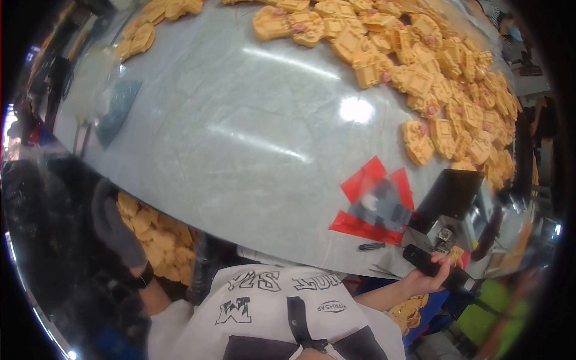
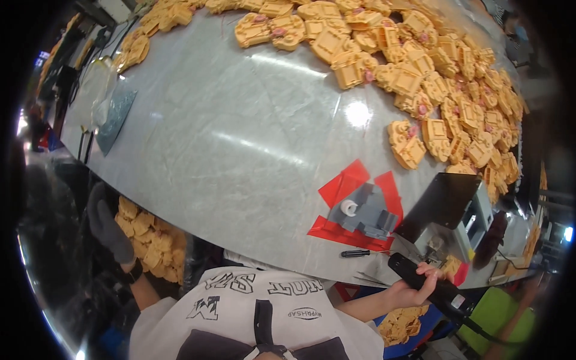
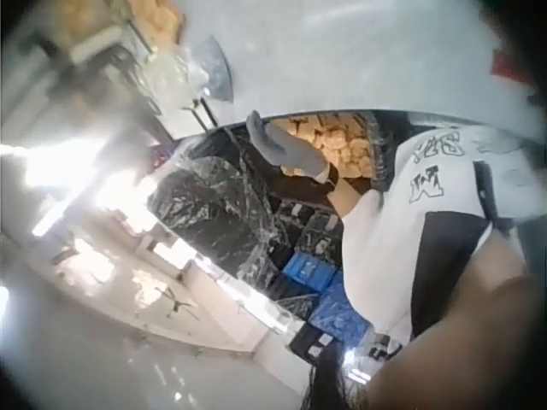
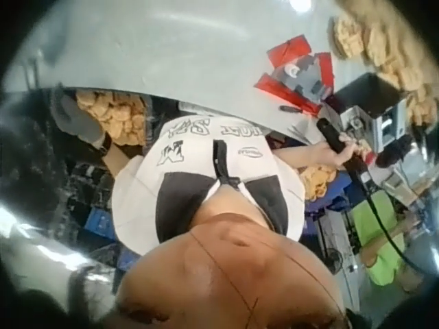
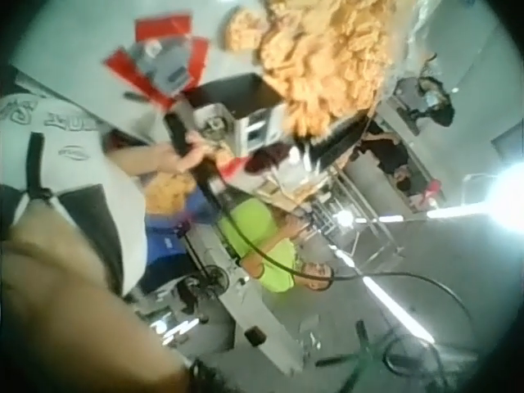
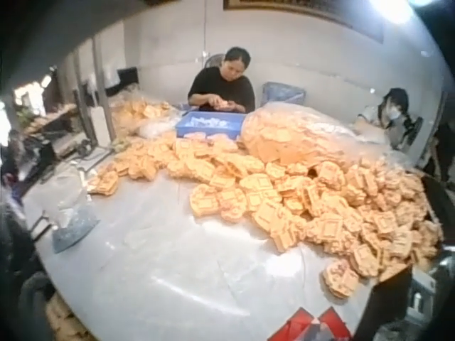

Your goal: The person assembles plastic casings by picking them up from a pile, driving screws into each casing with an electric screwdriver, and placing the assembled casings into a bin.

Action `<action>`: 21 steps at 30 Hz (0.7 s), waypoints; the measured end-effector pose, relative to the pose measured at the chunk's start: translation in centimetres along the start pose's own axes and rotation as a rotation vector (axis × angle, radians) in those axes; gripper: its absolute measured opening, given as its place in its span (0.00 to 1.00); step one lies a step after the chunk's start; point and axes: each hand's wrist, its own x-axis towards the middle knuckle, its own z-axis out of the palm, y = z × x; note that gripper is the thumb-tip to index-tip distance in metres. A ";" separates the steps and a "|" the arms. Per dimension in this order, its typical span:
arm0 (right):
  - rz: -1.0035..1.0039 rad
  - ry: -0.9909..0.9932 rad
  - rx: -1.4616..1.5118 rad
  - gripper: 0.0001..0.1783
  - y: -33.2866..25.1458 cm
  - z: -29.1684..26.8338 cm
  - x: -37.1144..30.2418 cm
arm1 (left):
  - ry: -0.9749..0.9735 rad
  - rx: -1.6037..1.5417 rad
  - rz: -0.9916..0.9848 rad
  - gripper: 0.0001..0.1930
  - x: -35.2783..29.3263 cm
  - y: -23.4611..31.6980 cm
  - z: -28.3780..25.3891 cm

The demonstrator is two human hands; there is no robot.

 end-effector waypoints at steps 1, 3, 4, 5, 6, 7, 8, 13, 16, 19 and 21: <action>-0.039 0.009 -0.025 0.13 0.1 0.9 -0.6 | -0.136 -0.118 0.335 0.18 0.6 4.4 1.6; -0.100 0.053 -0.089 0.21 -0.1 0.8 -0.9 | -0.471 -0.295 0.858 0.20 3.5 10.8 7.8; -0.108 0.064 -0.128 0.21 0.0 0.2 -1.1 | -0.485 -0.231 0.813 0.22 4.6 11.7 12.3; -0.101 0.064 -0.121 0.21 -0.3 -0.1 -1.4 | -0.451 -0.214 0.707 0.24 6.0 12.4 17.8; -0.097 0.064 -0.115 0.21 -0.3 -0.2 -1.6 | -0.355 -0.085 0.784 0.29 8.3 11.3 24.0; -0.090 0.028 -0.092 0.21 -0.5 0.0 -1.7 | -0.236 0.137 0.664 0.33 11.0 9.0 28.1; -0.099 0.024 -0.067 0.21 -0.9 0.1 -1.9 | -0.277 0.236 0.553 0.34 13.4 6.1 31.5; -0.145 0.176 -0.191 0.22 -1.3 -2.2 -2.1 | -0.393 0.485 0.661 0.31 8.6 7.6 35.9; -0.142 0.233 -0.258 0.23 -1.2 -2.4 -2.2 | -0.343 0.429 0.616 0.28 7.0 8.5 32.6; -0.185 0.183 -0.251 0.23 -1.2 -1.3 -1.9 | -0.588 0.213 0.628 0.34 1.5 9.4 27.1; -0.185 0.167 -0.259 0.22 -0.8 -0.8 -1.7 | -0.613 0.264 0.706 0.35 -1.2 8.7 24.6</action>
